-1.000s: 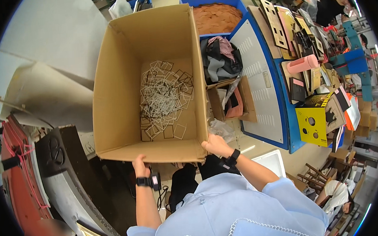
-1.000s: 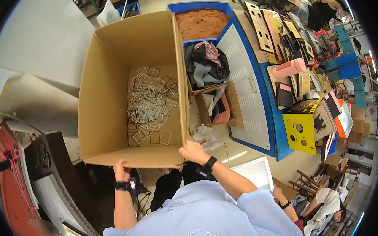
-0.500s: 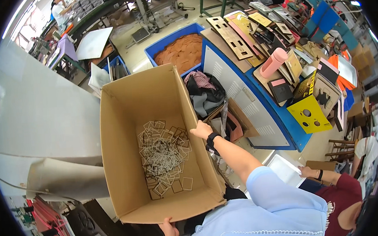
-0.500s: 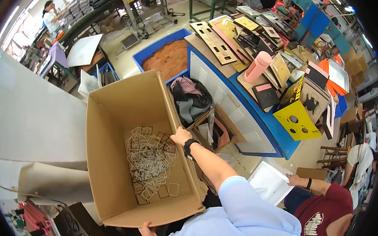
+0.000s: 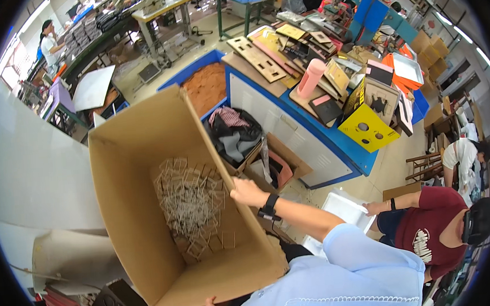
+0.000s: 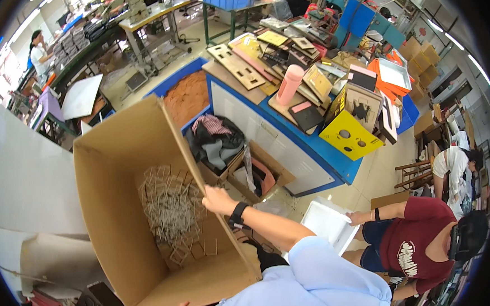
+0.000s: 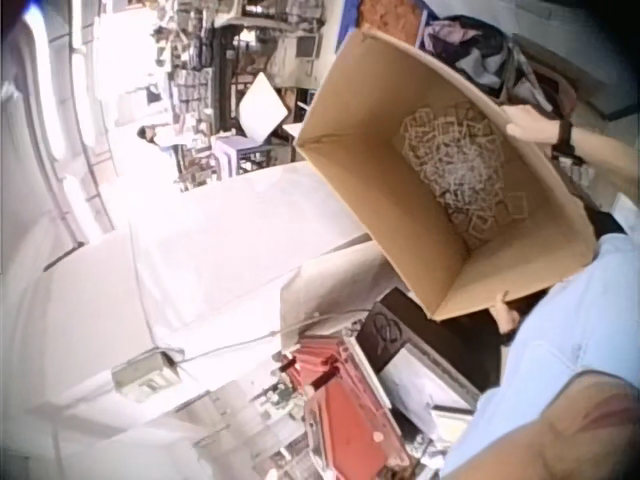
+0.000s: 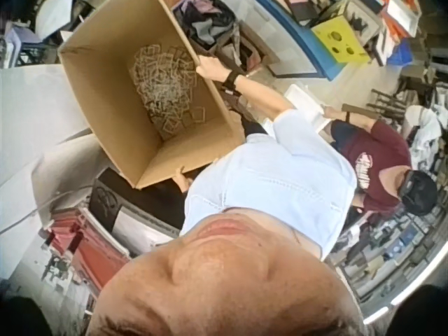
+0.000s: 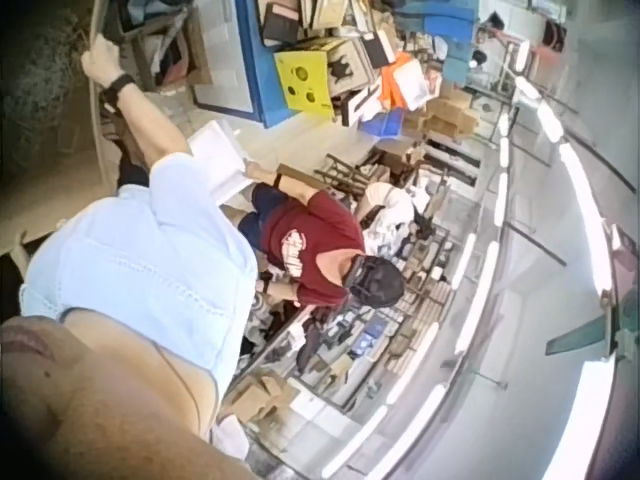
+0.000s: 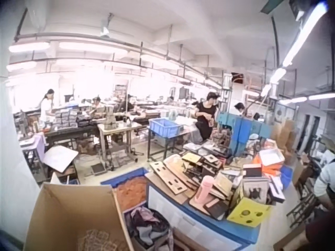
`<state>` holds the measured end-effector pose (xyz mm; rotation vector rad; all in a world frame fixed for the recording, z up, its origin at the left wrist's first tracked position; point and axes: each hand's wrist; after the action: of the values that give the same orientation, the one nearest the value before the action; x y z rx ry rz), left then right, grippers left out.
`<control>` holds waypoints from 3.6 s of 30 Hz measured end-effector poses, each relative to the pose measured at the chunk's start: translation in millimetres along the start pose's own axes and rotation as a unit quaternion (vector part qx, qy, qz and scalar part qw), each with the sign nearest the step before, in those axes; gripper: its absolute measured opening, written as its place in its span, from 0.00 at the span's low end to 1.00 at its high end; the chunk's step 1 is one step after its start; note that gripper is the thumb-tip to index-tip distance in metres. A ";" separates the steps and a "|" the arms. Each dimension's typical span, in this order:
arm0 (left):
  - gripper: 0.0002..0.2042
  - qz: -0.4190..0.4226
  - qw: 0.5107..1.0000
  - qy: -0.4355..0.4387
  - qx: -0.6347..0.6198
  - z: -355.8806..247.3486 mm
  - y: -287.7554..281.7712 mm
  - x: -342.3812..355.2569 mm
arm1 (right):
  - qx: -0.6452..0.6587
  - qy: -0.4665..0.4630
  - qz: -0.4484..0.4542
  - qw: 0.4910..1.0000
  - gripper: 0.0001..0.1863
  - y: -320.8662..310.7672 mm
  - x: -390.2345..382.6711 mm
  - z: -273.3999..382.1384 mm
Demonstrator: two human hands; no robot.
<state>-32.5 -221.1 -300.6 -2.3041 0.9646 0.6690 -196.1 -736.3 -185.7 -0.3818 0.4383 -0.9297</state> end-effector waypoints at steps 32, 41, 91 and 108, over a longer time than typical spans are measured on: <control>0.18 -0.026 0.990 -0.060 -0.129 -131.2 8.3 -98.9 | 0.045 0.040 -0.133 0.989 0.23 -43.3 -144.1 -7.3; 0.18 -0.033 0.987 -0.069 -0.139 -141.7 3.3 -135.9 | -0.034 0.041 -0.141 0.989 0.15 -53.2 -159.8 31.4; 0.24 -0.234 0.948 -0.006 -0.215 177.1 219.5 -458.5 | 0.090 -0.013 -0.016 0.996 0.22 -129.7 -484.3 -238.2; 0.20 -0.316 0.931 0.151 0.105 114.2 184.6 -586.5 | 0.387 0.070 0.056 0.918 0.22 -108.9 -642.5 -345.6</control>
<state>-560.4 24.2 -71.9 -2.3600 0.3348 -0.0569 -784.2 -305.7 -299.3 0.4319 0.1894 -0.9462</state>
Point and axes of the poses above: each hand's wrist, its own x-axis towards the middle knuckle, its own y-axis out of the palm, z = x × y, and after that the axes turned 13 degrees about x, right-handed
